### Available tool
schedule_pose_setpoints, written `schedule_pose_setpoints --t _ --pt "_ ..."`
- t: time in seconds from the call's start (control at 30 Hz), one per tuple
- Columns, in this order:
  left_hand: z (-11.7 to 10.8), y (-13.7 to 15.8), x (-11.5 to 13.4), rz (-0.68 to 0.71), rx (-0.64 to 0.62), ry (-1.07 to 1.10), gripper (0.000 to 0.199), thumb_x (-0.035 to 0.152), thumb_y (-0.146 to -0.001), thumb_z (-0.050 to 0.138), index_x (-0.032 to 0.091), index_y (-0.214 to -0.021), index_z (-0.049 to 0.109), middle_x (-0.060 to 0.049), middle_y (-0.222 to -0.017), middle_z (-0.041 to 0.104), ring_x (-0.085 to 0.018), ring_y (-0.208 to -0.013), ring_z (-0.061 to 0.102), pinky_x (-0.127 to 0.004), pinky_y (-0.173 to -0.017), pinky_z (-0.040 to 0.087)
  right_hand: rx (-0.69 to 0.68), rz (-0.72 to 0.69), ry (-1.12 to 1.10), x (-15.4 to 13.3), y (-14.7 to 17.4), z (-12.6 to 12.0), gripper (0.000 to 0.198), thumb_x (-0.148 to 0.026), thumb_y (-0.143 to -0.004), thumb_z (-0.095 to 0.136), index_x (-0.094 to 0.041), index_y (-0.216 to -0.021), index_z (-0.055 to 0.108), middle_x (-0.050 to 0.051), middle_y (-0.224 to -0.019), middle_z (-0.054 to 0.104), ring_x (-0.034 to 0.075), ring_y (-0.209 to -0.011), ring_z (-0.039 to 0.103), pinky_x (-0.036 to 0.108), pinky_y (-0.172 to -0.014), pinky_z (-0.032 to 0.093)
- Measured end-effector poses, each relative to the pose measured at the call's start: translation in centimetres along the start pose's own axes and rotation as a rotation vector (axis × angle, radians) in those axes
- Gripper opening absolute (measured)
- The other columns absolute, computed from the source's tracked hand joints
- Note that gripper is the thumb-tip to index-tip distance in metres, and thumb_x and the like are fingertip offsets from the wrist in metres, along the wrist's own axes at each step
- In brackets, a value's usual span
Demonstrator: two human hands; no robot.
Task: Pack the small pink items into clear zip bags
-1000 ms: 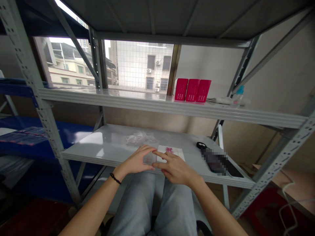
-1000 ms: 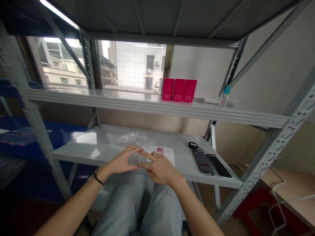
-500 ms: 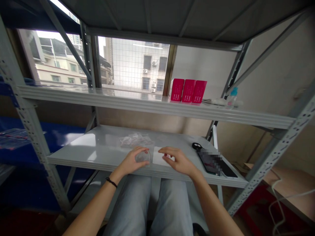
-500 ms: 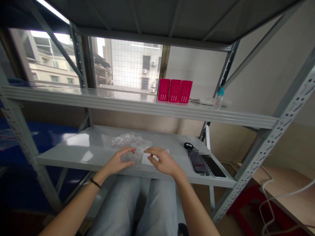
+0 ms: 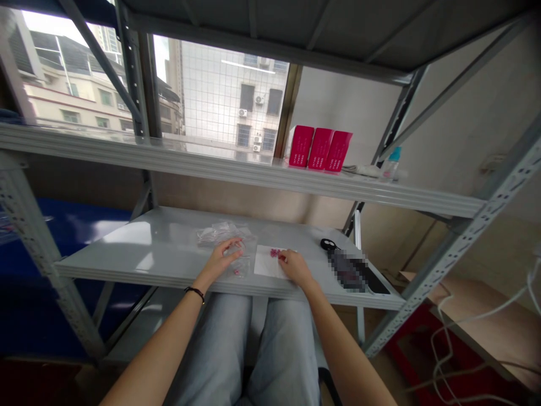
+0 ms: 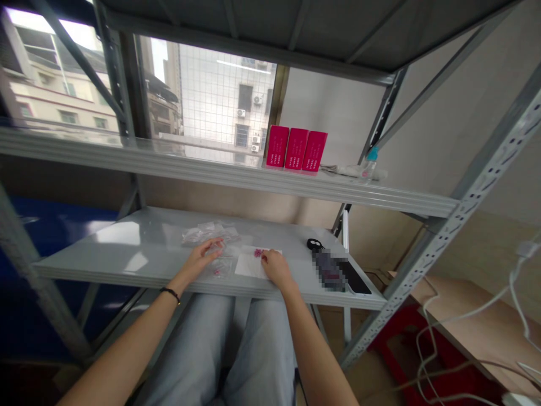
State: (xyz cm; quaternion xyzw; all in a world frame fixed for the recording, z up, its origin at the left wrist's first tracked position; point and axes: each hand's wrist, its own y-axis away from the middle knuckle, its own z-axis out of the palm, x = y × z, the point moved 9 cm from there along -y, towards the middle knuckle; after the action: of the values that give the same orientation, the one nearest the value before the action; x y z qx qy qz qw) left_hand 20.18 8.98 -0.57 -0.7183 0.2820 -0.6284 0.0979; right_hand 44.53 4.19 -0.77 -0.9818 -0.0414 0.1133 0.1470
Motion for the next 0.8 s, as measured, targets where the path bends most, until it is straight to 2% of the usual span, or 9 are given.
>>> schedule_pose_setpoints --t 0.3,0.47,0.53,0.63,0.73,0.8 --pt "0.8 0.4 0.8 -0.03 -0.038 -0.102 0.042 0.039 -0.075 0.075 0.021 -0.113 0.07 -0.008 -0.113 0.069 -0.026 -0.11 0.059 -0.042 -0.104 0.04 0.015 -0.042 -0.016 -0.7 -0.1 0.7 0.026 -0.016 -0.093 0.045 -0.018 -0.094 0.071 0.009 -0.094 0.068 0.02 -0.093 0.063 0.03 -0.083 0.044" --pt "1.2 0.5 0.6 -0.055 -0.066 -0.074 0.047 0.041 -0.075 0.075 0.019 -0.116 0.069 -0.012 -0.116 0.067 -0.029 -0.111 0.057 -0.045 -0.099 0.045 0.075 -0.083 -0.121 -1.5 -0.3 -0.8 0.025 -0.016 -0.093 0.046 -0.015 -0.092 0.07 0.01 -0.091 0.068 0.02 -0.089 0.064 0.03 -0.081 0.046" --pt "1.3 0.6 0.5 -0.066 -0.08 -0.062 0.05 0.041 -0.074 0.076 0.019 -0.117 0.068 -0.012 -0.116 0.066 -0.03 -0.111 0.056 -0.046 -0.097 0.047 0.097 -0.126 -0.19 -3.1 -0.7 -1.7 0.023 -0.02 -0.095 0.047 -0.016 -0.096 0.069 0.008 -0.093 0.069 0.018 -0.086 0.064 0.028 -0.078 0.047" --pt "1.5 0.5 0.5 -0.061 -0.097 -0.049 0.05 0.04 -0.073 0.078 0.019 -0.117 0.068 -0.012 -0.116 0.066 -0.03 -0.111 0.057 -0.045 -0.097 0.047 0.111 -0.223 -0.292 -7.1 -1.7 -2.7 0.022 -0.026 -0.096 0.049 -0.019 -0.101 0.069 0.005 -0.095 0.07 0.016 -0.085 0.064 0.025 -0.077 0.047" --pt "1.4 0.3 0.5 -0.037 -0.099 -0.034 0.047 0.039 -0.072 0.079 0.02 -0.113 0.07 -0.01 -0.114 0.068 -0.028 -0.109 0.058 -0.044 -0.101 0.043 0.092 -0.326 -0.358 -11.4 -2.7 -2.8 0.019 -0.027 -0.094 0.055 -0.021 -0.099 0.072 0.003 -0.095 0.072 0.016 -0.088 0.065 0.024 -0.08 0.047" --pt "1.3 0.2 0.3 -0.03 -0.098 -0.028 0.044 0.039 -0.072 0.078 0.02 -0.111 0.071 -0.009 -0.112 0.07 -0.027 -0.107 0.059 -0.043 -0.101 0.041 0.083 -0.362 -0.379 -13.0 -3.2 -2.8 0.018 -0.026 -0.093 0.057 -0.024 -0.096 0.074 0.001 -0.095 0.073 0.015 -0.09 0.066 0.023 -0.083 0.046"
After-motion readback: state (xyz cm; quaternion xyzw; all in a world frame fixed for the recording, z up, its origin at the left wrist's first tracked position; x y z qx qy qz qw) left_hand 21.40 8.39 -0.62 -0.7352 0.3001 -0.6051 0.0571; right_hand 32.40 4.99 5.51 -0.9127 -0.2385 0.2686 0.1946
